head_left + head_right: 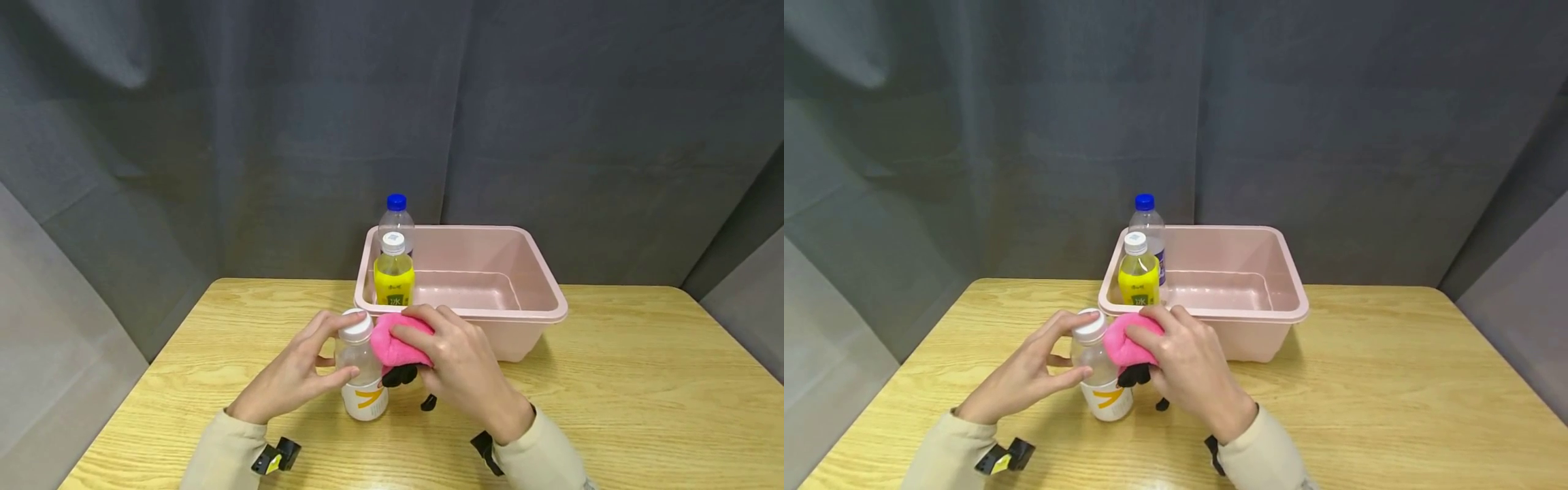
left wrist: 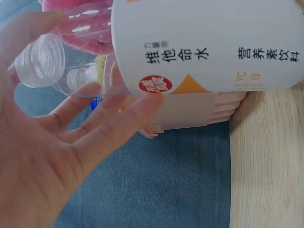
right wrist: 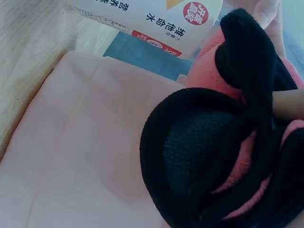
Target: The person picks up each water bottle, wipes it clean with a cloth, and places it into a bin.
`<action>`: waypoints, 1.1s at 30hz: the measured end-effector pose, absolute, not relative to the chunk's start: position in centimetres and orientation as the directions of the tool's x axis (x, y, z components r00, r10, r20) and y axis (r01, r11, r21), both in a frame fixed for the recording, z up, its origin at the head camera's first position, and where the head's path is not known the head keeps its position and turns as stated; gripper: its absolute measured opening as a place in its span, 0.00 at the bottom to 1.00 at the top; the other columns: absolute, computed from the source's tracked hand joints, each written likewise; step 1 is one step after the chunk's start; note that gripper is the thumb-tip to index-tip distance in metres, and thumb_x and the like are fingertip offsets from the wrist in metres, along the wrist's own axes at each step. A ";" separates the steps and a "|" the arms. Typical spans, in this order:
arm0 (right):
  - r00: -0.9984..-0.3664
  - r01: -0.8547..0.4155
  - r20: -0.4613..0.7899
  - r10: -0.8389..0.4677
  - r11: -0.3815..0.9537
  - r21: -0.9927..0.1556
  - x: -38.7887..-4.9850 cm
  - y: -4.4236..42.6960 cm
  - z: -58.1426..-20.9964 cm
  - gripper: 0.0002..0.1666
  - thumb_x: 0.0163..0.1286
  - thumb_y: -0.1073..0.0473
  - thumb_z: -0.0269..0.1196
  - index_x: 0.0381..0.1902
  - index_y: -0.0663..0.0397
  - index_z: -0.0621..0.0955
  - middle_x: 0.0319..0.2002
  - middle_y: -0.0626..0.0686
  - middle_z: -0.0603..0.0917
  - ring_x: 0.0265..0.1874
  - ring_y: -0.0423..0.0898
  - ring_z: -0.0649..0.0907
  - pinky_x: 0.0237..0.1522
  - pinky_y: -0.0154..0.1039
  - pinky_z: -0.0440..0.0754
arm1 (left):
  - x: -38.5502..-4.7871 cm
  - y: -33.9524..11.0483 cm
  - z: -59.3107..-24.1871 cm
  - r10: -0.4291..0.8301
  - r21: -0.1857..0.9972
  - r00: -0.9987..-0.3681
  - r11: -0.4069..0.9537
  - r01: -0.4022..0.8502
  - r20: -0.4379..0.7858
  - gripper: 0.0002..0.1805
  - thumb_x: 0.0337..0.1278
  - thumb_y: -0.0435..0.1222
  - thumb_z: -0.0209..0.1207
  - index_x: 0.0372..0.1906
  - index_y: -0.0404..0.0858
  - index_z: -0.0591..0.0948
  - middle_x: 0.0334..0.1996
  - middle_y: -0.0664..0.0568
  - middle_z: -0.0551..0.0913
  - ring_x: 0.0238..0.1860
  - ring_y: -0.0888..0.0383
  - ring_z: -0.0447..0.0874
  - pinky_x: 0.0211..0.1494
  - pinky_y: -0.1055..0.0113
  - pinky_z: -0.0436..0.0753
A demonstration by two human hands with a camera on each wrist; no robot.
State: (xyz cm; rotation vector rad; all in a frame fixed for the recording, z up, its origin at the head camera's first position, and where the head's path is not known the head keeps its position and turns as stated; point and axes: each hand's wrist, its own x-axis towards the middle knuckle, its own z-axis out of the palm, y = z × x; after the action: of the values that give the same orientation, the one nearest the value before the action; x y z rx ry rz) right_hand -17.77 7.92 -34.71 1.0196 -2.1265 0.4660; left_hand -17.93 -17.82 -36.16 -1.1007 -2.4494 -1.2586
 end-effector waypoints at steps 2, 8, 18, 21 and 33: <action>-0.425 -0.782 0.731 -0.533 0.623 0.000 -17.8 7.9 -34.6 0.34 0.36 0.80 0.66 0.44 0.50 0.89 0.47 0.53 0.85 0.34 0.50 0.81 0.27 0.43 0.84 | -18.0 -17.8 -36.2 0.535 0.629 -0.711 0.371 0.683 0.457 0.32 0.64 0.31 0.67 0.71 0.43 0.70 0.53 0.50 0.74 0.52 0.51 0.80 0.45 0.65 0.87; -0.414 -0.772 0.705 -0.575 0.633 0.063 -17.7 7.9 -34.5 0.31 0.37 0.78 0.67 0.42 0.50 0.89 0.46 0.53 0.85 0.33 0.50 0.80 0.25 0.42 0.84 | -18.0 -17.7 -36.1 0.535 0.627 -0.714 0.379 0.681 0.452 0.32 0.64 0.32 0.67 0.71 0.42 0.70 0.52 0.50 0.74 0.52 0.51 0.80 0.45 0.65 0.87; -0.565 -0.718 0.466 -0.680 0.684 0.129 -17.5 7.2 -36.0 0.19 0.39 0.73 0.69 0.32 0.49 0.87 0.34 0.50 0.82 0.27 0.49 0.78 0.19 0.40 0.79 | -18.2 -17.7 -36.2 0.527 0.631 -0.722 0.386 0.673 0.448 0.32 0.64 0.32 0.67 0.70 0.42 0.70 0.51 0.50 0.74 0.52 0.50 0.79 0.45 0.64 0.88; -0.618 -0.709 0.329 -0.714 0.687 0.157 -17.7 6.7 -37.8 0.16 0.39 0.71 0.71 0.26 0.47 0.85 0.28 0.49 0.79 0.23 0.49 0.78 0.19 0.40 0.77 | -18.2 -17.6 -36.3 0.524 0.632 -0.726 0.391 0.669 0.445 0.32 0.63 0.32 0.67 0.71 0.42 0.70 0.51 0.50 0.74 0.52 0.49 0.79 0.45 0.63 0.88; -0.655 -0.720 0.184 -0.733 0.679 0.142 -18.0 6.4 -38.9 0.15 0.41 0.70 0.72 0.23 0.45 0.83 0.24 0.45 0.76 0.22 0.48 0.78 0.19 0.40 0.74 | -18.2 -17.7 -36.3 0.527 0.635 -0.722 0.381 0.672 0.448 0.32 0.63 0.32 0.67 0.71 0.42 0.70 0.51 0.49 0.74 0.53 0.49 0.79 0.45 0.63 0.88</action>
State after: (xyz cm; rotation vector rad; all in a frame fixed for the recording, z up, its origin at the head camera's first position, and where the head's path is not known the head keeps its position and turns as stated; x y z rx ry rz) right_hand -17.96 6.43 -38.94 1.1721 -2.6661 -0.0825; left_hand -18.25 -17.69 -36.27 -1.0820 -2.4631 -1.2572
